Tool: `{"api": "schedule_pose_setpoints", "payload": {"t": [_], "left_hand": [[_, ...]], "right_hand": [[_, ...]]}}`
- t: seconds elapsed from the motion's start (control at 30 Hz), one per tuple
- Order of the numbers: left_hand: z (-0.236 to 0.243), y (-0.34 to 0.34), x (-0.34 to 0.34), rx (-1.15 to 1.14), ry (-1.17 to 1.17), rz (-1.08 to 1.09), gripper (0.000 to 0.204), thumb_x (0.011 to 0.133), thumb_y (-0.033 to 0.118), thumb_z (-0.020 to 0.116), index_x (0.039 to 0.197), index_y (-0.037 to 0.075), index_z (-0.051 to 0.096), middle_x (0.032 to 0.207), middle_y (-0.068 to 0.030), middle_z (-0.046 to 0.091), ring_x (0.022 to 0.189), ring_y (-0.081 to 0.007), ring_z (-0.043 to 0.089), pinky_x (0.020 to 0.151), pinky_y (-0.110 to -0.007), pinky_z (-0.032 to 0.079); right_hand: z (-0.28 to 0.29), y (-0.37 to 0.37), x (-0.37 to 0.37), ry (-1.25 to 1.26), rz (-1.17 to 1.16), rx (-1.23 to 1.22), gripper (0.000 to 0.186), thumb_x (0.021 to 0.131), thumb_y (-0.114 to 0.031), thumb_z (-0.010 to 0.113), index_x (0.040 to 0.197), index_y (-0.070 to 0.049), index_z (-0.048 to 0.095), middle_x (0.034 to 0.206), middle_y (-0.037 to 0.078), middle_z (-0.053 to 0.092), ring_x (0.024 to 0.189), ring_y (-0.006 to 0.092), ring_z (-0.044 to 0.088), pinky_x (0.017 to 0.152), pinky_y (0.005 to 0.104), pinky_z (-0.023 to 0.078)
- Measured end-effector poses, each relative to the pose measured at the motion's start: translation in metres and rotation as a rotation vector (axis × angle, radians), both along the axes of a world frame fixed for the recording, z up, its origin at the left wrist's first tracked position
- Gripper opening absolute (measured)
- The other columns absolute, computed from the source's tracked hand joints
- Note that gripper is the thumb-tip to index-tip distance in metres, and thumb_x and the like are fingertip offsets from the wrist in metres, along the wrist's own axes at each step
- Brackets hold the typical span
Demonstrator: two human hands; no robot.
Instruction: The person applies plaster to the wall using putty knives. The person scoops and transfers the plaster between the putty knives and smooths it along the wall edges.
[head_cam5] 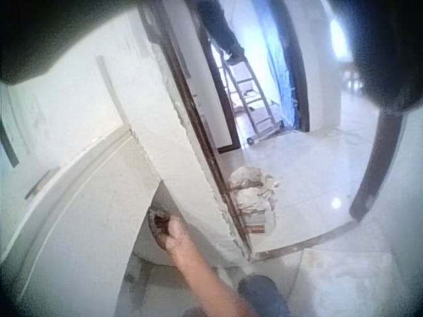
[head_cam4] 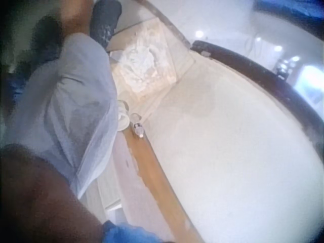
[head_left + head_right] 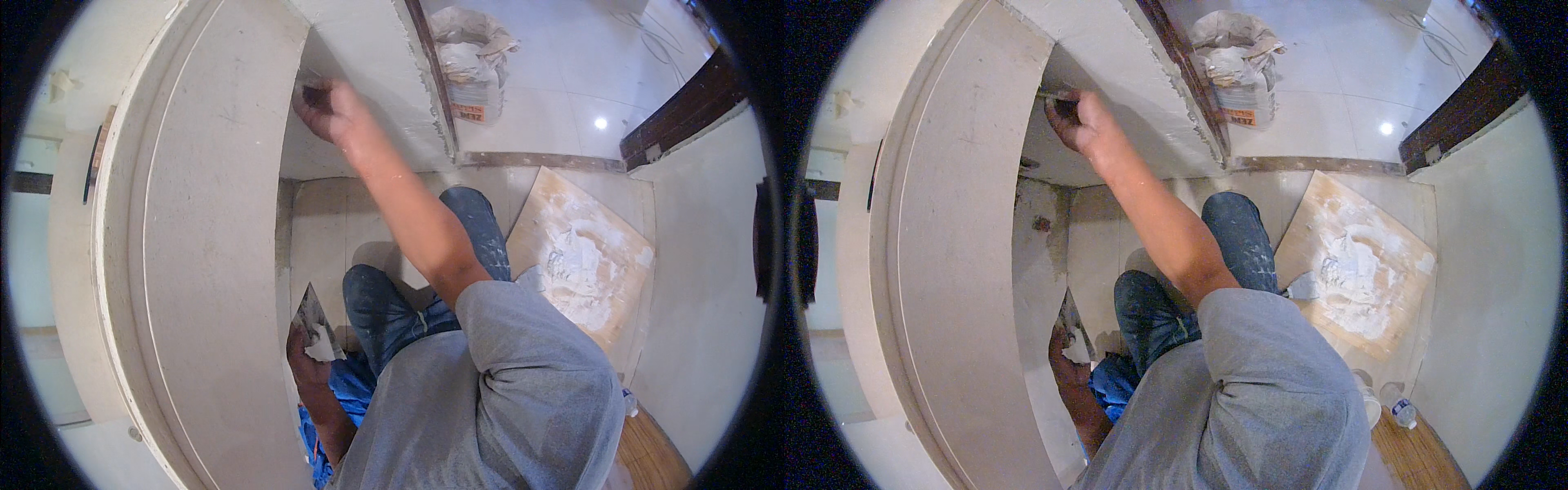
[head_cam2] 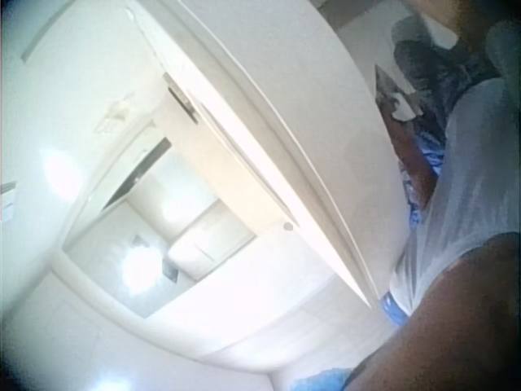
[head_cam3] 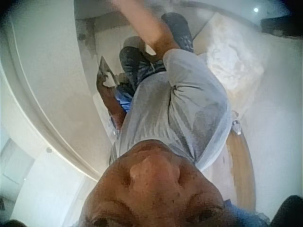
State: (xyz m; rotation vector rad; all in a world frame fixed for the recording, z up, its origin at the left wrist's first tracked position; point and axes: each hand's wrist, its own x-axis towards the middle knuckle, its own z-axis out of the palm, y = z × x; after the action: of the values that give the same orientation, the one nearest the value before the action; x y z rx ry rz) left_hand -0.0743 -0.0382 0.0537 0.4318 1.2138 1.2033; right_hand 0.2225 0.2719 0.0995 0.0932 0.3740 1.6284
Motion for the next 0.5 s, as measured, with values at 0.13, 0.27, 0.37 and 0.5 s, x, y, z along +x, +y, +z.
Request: {"api": "schedule_pose_setpoints", "payload": {"t": [0.13, 0.27, 0.37, 0.5], "left_hand": [[-0.001, -0.002, -0.002, 0.013, -0.025, -0.032, 0.045, 0.086, 0.022, 0.056, 0.127, 0.003, 0.049, 0.117, -0.0117, 0.058, 0.102, -0.0252, 0.060, 0.085, -0.038, 0.053], [-0.010, -0.003, -0.002, 0.005, 0.020, 0.049, 0.043, 0.087, 0.021, 0.054, 0.125, 0.002, 0.050, 0.116, -0.0117, 0.058, 0.101, -0.0238, 0.060, 0.085, -0.037, 0.054], [-0.014, -0.003, -0.008, 0.008, -0.041, -0.013, 0.042, 0.087, 0.021, 0.053, 0.124, 0.002, 0.050, 0.113, -0.0118, 0.059, 0.098, -0.0236, 0.062, 0.082, -0.037, 0.055], [-0.009, -0.002, -0.006, 0.028, -0.039, -0.050, 0.041, 0.088, 0.022, 0.053, 0.124, 0.001, 0.050, 0.110, -0.0115, 0.061, 0.094, -0.0237, 0.063, 0.079, -0.037, 0.056]], "right_hand": [[0.008, -0.046, 0.007, -0.075, -0.070, 0.067, 0.011, 0.087, -0.003, 0.045, 0.093, 0.004, 0.052, 0.094, 0.018, 0.057, 0.090, 0.0281, 0.061, 0.081, 0.0397, 0.056], [-0.052, -0.089, -0.026, -0.542, -0.006, 0.072, 0.015, 0.087, -0.004, 0.048, 0.100, 0.001, 0.054, 0.099, 0.013, 0.059, 0.090, 0.0245, 0.061, 0.079, 0.0363, 0.057], [-0.120, -0.076, -0.054, -0.478, 0.143, -0.126, 0.021, 0.092, -0.010, 0.047, 0.109, 0.001, 0.052, 0.101, 0.010, 0.056, 0.085, 0.0220, 0.057, 0.072, 0.0311, 0.055], [-0.189, -0.037, -0.064, -0.554, 0.150, -0.304, 0.018, 0.094, -0.008, 0.046, 0.108, 0.002, 0.053, 0.098, 0.011, 0.056, 0.079, 0.0215, 0.056, 0.067, 0.0300, 0.053]]}}
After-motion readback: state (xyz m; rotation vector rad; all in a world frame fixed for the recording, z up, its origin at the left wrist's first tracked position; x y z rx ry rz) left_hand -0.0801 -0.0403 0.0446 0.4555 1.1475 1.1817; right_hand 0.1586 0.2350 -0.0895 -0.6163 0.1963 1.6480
